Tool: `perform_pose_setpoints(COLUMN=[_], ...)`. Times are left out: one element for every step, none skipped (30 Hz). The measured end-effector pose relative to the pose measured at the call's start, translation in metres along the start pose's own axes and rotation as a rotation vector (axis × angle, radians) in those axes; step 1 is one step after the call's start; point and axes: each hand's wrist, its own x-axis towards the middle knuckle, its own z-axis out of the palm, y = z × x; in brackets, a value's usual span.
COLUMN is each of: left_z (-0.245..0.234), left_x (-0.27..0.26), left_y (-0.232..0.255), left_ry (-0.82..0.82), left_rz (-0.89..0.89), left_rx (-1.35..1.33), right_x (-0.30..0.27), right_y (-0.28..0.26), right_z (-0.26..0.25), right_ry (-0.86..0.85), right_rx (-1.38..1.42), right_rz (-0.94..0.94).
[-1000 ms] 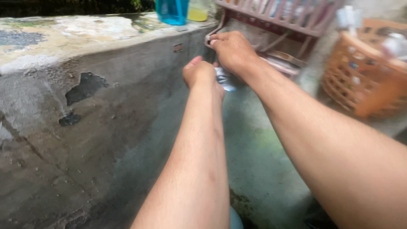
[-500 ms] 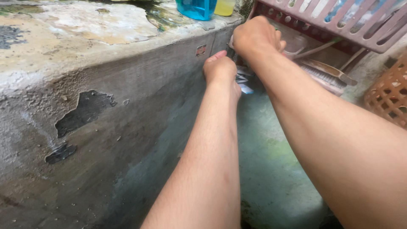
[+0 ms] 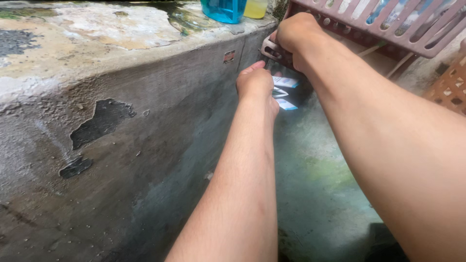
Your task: The person organizes toiletries in a bathroom. They place a green sachet, a Nuvo Family packet, and a yellow sachet into a wall-mounted plastic organizer, then adjust toothbrushes in a nearby basket.
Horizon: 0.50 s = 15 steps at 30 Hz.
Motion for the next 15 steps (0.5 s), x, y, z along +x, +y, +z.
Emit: perform_pose_setpoints(left_z=[0.000,0.001,0.002,0.003,0.003,0.004,0.004,0.004,0.004,0.002,0.000,0.001,0.002,0.003,0.003], left_x=[0.001,0.002,0.004,0.006,0.008,0.010,0.012,0.013,0.014,0.015,0.014,0.015,0.015,0.015,0.015], left_y=[0.002,0.002,0.003,0.004,0.004,0.005,0.005,0.002,-0.001,-0.002,-0.004,-0.004,-0.002,-0.004,-0.004], left_ry=[0.008,0.004,0.000,-0.003,0.003,0.007,0.010,0.001,-0.009,-0.015,-0.006,-0.004,-0.001,-0.007,-0.013], left_rz=[-0.009,0.001,0.012,0.020,0.034,0.051,0.068,0.072,0.076,0.082,0.078,0.078,0.078,0.069,0.060], left_rx=[-0.005,-0.004,-0.002,0.000,0.010,0.015,0.020,0.020,0.020,0.015,0.021,0.026,0.032,0.022,0.013], right_x=[-0.002,-0.005,-0.008,-0.011,-0.014,-0.018,-0.019,-0.019,-0.017,-0.016,-0.013,-0.008,-0.003,0.001,0.005], right_y=[-0.002,-0.002,-0.002,-0.001,0.002,0.003,0.002,0.003,0.005,0.006,0.005,0.002,0.000,0.003,0.006], right_z=[0.001,0.001,0.001,0.002,0.001,0.001,0.002,0.001,0.001,0.003,0.004,0.003,0.004,0.004,0.004], right_ry=[-0.039,-0.015,0.008,0.032,0.066,0.099,0.132,0.105,0.078,0.045,0.012,-0.017,-0.045,0.037,0.120], right_rx=[0.079,0.198,0.316,0.434,0.454,0.472,0.490,0.397,0.304,0.207,0.071,-0.062,-0.195,-0.188,-0.181], right_rz=[0.020,0.053,0.087,0.122,0.121,0.115,0.109,0.086,0.063,0.038,-0.050,-0.142,-0.233,-0.170,-0.108])
